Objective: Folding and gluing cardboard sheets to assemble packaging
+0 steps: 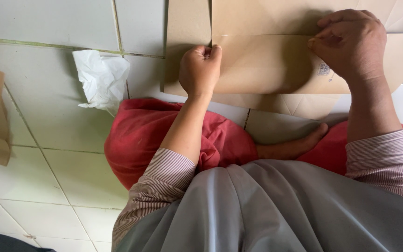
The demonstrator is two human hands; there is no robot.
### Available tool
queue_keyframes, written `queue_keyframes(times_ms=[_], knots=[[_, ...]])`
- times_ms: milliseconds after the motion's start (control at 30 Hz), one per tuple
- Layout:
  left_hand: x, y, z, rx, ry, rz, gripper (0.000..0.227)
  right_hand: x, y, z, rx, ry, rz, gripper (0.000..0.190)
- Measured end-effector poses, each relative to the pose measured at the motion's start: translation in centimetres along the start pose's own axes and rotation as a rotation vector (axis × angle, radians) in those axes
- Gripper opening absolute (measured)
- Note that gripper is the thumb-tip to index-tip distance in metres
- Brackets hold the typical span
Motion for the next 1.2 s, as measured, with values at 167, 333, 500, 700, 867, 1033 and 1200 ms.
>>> queue_keyframes(times_ms=[167,333,500,700,867,1033,1200], knots=[[-0.1,0.1,-0.1,-0.032,0.025,0.004,0.03,0.1,0.1,0.1,0.027,-0.028,0.021,0.011],[-0.5,0.3,-0.4,-0.044,0.072,0.023,0.031,0.0,0.2,0.2,0.017,-0.034,0.019,0.012],[-0.6,0.3,-0.5,-0.041,0.109,0.051,0.032,0.0,0.2,0.2,0.021,-0.024,0.018,0.012],[-0.6,0.4,-0.5,-0.042,0.12,0.036,0.034,0.0,0.4,0.4,0.028,-0.037,0.023,0.012],[-0.7,0.4,-0.6,-0.042,0.143,0.054,0.033,0.2,0.6,0.7,0.043,-0.024,0.03,0.013],[-0.9,0.9,-1.0,-0.073,0.217,0.099,0.033,0.2,0.5,0.5,0.039,-0.024,0.036,0.014],[-1.0,1.5,-0.8,-0.16,0.365,0.177,0.032,0.1,0.6,0.7,0.068,-0.025,0.049,0.014]])
Point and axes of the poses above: each hand's wrist, its own x-axis away from the middle knuckle, its own y-axis out of the palm, z = x × y, the point moved 8 cm from there along -x, towards the middle knuckle, and after that the axes turned 15 degrees about y, right-handed, at the moved point
